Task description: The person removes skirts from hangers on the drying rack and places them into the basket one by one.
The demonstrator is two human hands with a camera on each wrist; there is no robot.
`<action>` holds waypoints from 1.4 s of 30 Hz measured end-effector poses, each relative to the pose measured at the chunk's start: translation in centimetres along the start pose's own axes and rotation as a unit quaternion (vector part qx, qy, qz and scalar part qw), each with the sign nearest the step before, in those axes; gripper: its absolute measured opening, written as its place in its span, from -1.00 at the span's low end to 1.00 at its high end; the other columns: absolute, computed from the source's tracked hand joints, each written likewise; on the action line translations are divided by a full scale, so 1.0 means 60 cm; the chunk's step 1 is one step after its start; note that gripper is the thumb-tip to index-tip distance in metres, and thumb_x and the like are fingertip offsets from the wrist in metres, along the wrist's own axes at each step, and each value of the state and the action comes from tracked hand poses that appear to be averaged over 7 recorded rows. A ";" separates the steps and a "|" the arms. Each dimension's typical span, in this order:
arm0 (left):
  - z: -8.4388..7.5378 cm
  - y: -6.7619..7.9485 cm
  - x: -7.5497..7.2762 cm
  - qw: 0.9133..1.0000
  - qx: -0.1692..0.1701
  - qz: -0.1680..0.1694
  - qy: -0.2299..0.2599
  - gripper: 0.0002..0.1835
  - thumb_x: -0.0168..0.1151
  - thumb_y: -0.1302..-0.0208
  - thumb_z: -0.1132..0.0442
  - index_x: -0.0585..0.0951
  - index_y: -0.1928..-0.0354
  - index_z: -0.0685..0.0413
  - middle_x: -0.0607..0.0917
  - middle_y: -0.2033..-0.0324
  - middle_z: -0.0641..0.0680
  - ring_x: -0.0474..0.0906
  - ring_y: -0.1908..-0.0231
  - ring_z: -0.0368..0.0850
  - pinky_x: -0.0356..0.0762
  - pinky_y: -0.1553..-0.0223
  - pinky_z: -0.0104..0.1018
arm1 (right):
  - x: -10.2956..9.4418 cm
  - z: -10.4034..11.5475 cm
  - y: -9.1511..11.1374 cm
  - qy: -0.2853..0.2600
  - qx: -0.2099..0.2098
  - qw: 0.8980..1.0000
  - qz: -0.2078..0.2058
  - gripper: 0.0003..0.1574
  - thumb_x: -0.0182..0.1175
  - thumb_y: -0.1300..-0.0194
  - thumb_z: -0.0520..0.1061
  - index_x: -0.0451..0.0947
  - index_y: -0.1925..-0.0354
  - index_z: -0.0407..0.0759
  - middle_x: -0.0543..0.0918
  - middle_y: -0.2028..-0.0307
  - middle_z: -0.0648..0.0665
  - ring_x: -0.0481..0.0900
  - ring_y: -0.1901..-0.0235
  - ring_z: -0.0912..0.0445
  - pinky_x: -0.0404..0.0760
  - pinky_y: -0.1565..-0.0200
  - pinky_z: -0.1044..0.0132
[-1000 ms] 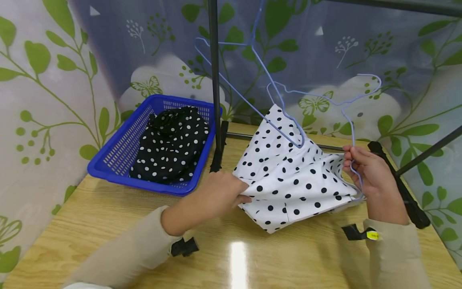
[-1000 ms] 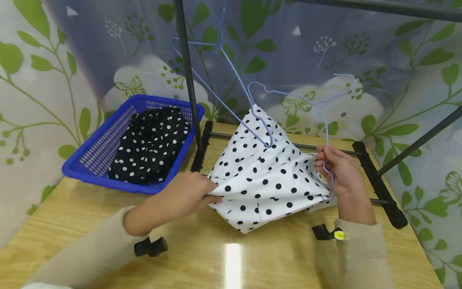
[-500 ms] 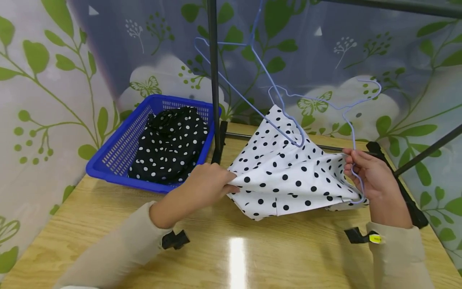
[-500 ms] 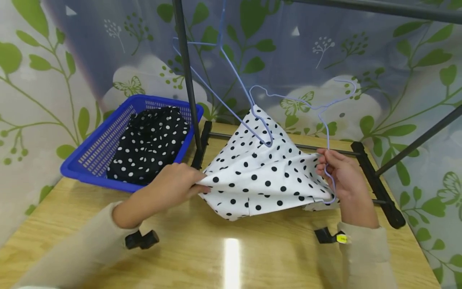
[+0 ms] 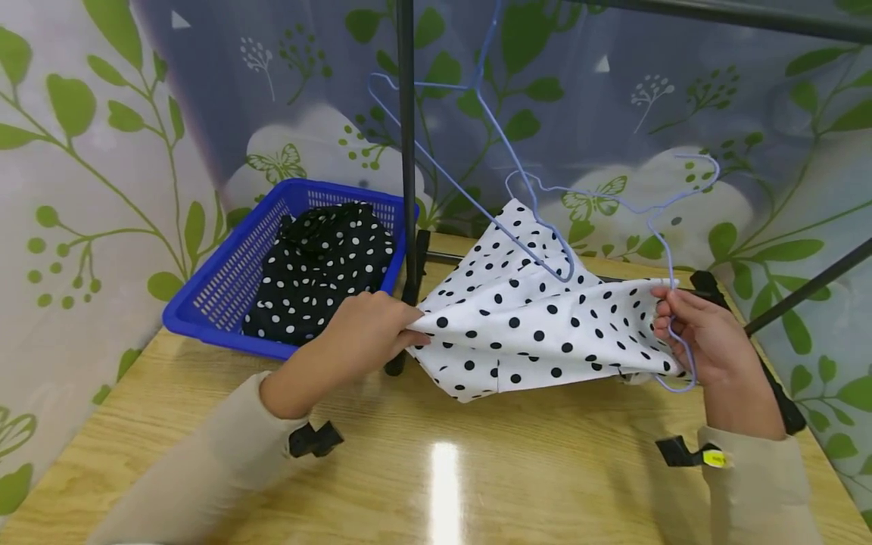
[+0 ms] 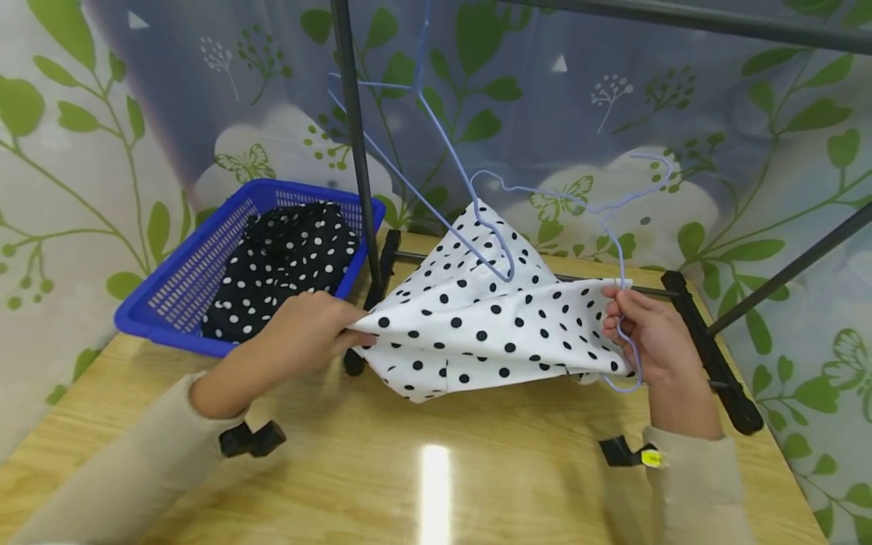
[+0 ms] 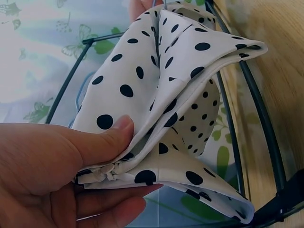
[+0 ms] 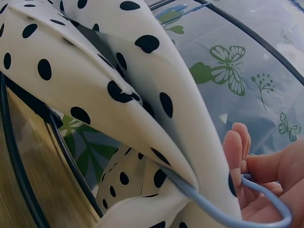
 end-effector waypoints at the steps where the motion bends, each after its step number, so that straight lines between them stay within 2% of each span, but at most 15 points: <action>1: 0.003 0.000 -0.001 1.000 -0.001 0.002 0.000 -0.77 0.23 -0.12 -0.02 0.55 0.56 -0.09 0.58 0.62 -0.11 0.41 0.65 -0.25 0.30 0.69 -0.38 | 0.001 0.001 0.000 -0.001 -0.002 1.000 0.003 -0.66 -0.13 -0.39 -0.23 0.57 0.17 -0.35 0.58 0.46 -0.16 0.56 0.50 0.07 0.59 0.43 0.33; 8: 0.021 -0.001 -0.019 1.000 -0.012 -0.012 -0.006 -0.80 0.24 -0.11 -0.01 0.65 0.43 -0.08 0.63 0.58 -0.08 0.44 0.65 -0.23 0.31 0.69 -0.37 | 0.008 0.000 -0.001 -0.014 0.004 1.000 0.013 -0.65 -0.15 -0.39 -0.24 0.57 0.16 -0.38 0.58 0.47 -0.16 0.57 0.51 0.07 0.59 0.43 0.31; 18: 0.016 0.008 -0.019 1.000 0.005 -0.023 -0.013 -0.76 0.26 -0.10 0.00 0.55 0.58 -0.06 0.54 0.66 -0.09 0.36 0.68 -0.23 0.29 0.70 -0.38 | 0.005 0.000 -0.005 -0.014 -0.002 1.000 -0.001 -0.66 -0.12 -0.38 -0.25 0.58 0.18 -0.38 0.57 0.47 -0.15 0.56 0.52 0.07 0.58 0.44 0.33; 22: 0.004 0.013 -0.018 1.000 0.013 -0.015 -0.003 -0.72 0.25 -0.11 0.00 0.48 0.63 -0.08 0.53 0.66 -0.11 0.36 0.67 -0.24 0.29 0.69 -0.38 | 0.000 0.001 -0.005 -0.006 -0.004 1.000 -0.018 -0.69 -0.09 -0.37 -0.24 0.58 0.19 -0.36 0.58 0.48 -0.14 0.56 0.52 0.08 0.58 0.44 0.34; 29: -0.030 0.022 -0.014 0.999 0.047 -0.002 0.010 -0.65 0.27 -0.10 0.02 0.36 0.70 -0.10 0.45 0.69 -0.17 0.30 0.68 -0.25 0.25 0.69 -0.41 | -0.013 0.001 -0.005 -0.002 -0.006 0.998 -0.060 -0.74 0.00 -0.32 -0.22 0.60 0.22 -0.32 0.57 0.49 -0.12 0.57 0.54 0.08 0.58 0.45 0.34; 38: -0.062 0.026 -0.009 0.996 0.084 -0.001 -0.010 -0.62 0.24 -0.12 -0.02 0.35 0.71 -0.11 0.38 0.75 -0.18 0.31 0.69 -0.28 0.27 0.70 -0.41 | -0.015 -0.004 -0.008 -0.020 -0.005 0.997 -0.071 -0.74 0.01 -0.32 -0.24 0.61 0.23 -0.35 0.58 0.50 -0.14 0.56 0.54 0.06 0.58 0.44 0.31; 42: -0.078 0.029 -0.015 0.994 0.110 -0.018 -0.003 -0.59 0.23 -0.14 -0.01 0.31 0.74 -0.12 0.34 0.77 -0.19 0.26 0.71 -0.30 0.20 0.72 -0.45 | -0.014 -0.004 -0.009 -0.027 -0.014 0.997 -0.071 -0.74 0.01 -0.31 -0.25 0.61 0.23 -0.36 0.58 0.50 -0.15 0.56 0.54 0.05 0.59 0.45 0.32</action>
Point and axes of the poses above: each hand's wrist, its own y-axis away from the middle knuckle, its own x-axis out of the palm, z = x × y, the point moved 8 cm from there along -y, towards the middle knuckle
